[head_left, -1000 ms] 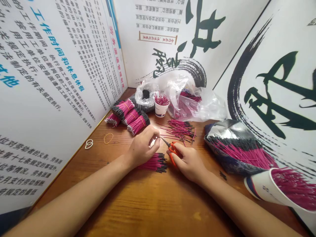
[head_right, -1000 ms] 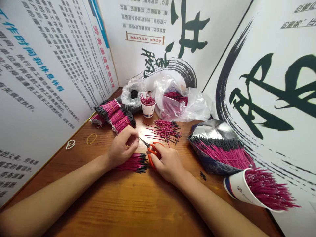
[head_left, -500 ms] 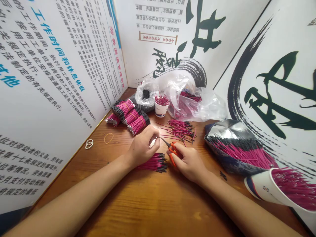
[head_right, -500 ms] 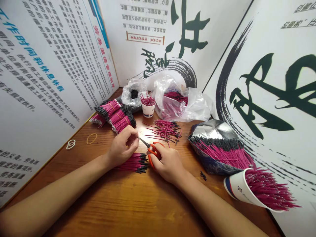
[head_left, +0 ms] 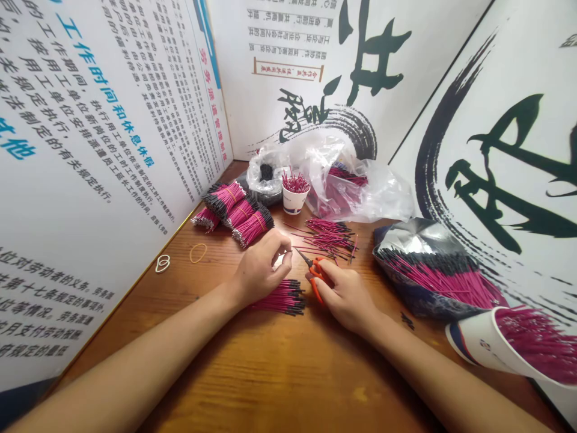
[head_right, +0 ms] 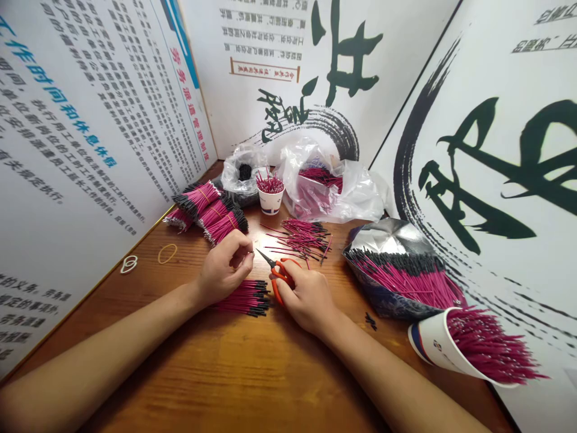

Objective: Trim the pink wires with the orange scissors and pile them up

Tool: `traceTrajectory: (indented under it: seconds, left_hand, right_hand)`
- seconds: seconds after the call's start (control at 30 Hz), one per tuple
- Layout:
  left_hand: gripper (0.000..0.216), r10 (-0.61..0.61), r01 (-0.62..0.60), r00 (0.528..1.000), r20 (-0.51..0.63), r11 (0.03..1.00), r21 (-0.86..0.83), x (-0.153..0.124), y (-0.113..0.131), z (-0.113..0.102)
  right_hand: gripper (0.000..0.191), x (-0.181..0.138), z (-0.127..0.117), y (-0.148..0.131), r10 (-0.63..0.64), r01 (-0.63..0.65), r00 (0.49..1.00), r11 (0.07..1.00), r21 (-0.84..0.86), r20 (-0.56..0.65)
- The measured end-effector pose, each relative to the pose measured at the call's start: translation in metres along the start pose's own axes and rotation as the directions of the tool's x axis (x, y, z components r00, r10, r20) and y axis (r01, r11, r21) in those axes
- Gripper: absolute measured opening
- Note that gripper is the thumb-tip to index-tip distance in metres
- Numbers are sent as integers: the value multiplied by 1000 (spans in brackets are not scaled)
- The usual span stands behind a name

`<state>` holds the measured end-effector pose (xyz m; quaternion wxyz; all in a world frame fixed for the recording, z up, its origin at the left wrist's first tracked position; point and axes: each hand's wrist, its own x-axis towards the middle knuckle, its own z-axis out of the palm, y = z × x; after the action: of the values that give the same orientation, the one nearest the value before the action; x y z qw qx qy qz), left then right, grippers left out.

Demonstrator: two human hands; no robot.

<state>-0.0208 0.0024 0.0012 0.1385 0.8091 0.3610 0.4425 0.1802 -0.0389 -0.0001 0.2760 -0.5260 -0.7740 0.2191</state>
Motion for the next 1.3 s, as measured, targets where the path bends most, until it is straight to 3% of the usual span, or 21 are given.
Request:
traceTrajectory:
  seconds: [0.5, 0.87, 1.17, 1.3]
  left_hand:
    - [9, 12, -12, 1000, 2, 1000, 16, 0, 0, 0]
    - [7, -50, 50, 998, 31, 999, 9, -3, -3, 2]
    - [9, 31, -31, 999, 14, 999, -13, -2, -3, 0]
    - [6, -14, 15, 1000, 22, 1000, -12, -2, -5, 1]
  right_hand:
    - [18, -1, 0, 0, 10, -10, 1000, 1000, -19, 28]
    - [19, 0, 0, 0, -5, 5, 1000, 1000, -2, -5]
    - [17, 0, 0, 1, -10, 10, 1000, 1000, 19, -5]
    - [17, 0, 0, 0, -10, 10, 1000, 1000, 22, -11]
